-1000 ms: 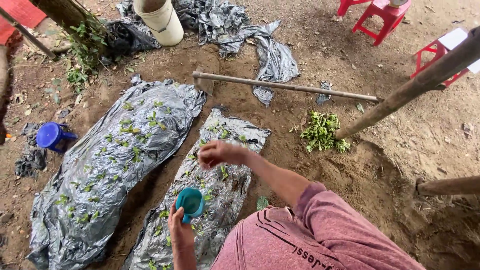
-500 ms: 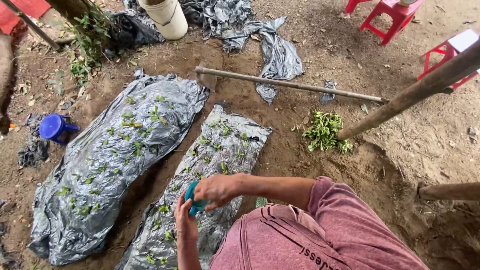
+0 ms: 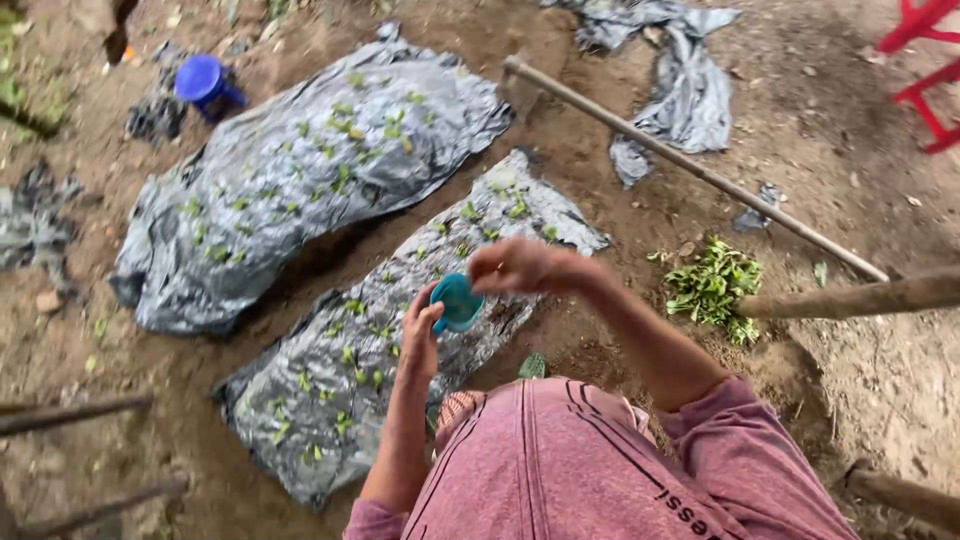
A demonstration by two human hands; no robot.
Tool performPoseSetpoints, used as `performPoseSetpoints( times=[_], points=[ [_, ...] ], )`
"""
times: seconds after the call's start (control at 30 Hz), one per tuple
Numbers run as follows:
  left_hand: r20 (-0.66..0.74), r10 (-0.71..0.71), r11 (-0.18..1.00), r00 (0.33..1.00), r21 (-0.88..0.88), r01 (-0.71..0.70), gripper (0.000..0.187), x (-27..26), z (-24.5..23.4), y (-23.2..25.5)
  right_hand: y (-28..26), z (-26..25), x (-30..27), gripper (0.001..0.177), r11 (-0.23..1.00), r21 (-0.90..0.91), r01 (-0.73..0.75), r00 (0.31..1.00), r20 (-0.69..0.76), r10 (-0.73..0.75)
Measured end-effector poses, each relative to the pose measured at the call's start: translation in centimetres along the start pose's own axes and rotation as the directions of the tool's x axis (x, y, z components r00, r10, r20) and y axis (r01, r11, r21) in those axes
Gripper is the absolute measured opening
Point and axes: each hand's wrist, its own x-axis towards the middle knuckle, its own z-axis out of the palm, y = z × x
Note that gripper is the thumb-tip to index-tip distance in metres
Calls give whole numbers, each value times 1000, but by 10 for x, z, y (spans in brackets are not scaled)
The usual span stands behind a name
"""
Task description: The person plants seeds by hand into a prepared garden bed, using a small blue cup to hold the seeds. After planting, the person uses a hoe to cover the seeds with soil.
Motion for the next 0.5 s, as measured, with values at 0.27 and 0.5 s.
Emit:
performPoseSetpoints(
  times=[0.27, 0.5],
  points=[
    [-67, 71, 997, 995, -22, -73, 50, -6, -27, -4, 222, -7, -31, 35, 779, -199, -595, 740, -515, 433],
    [-93, 30, 999, 995, 25, -28, 49, -16, -47, -14, 44, -46, -47, 8, 635, 760, 138, 766, -489, 419]
  ],
)
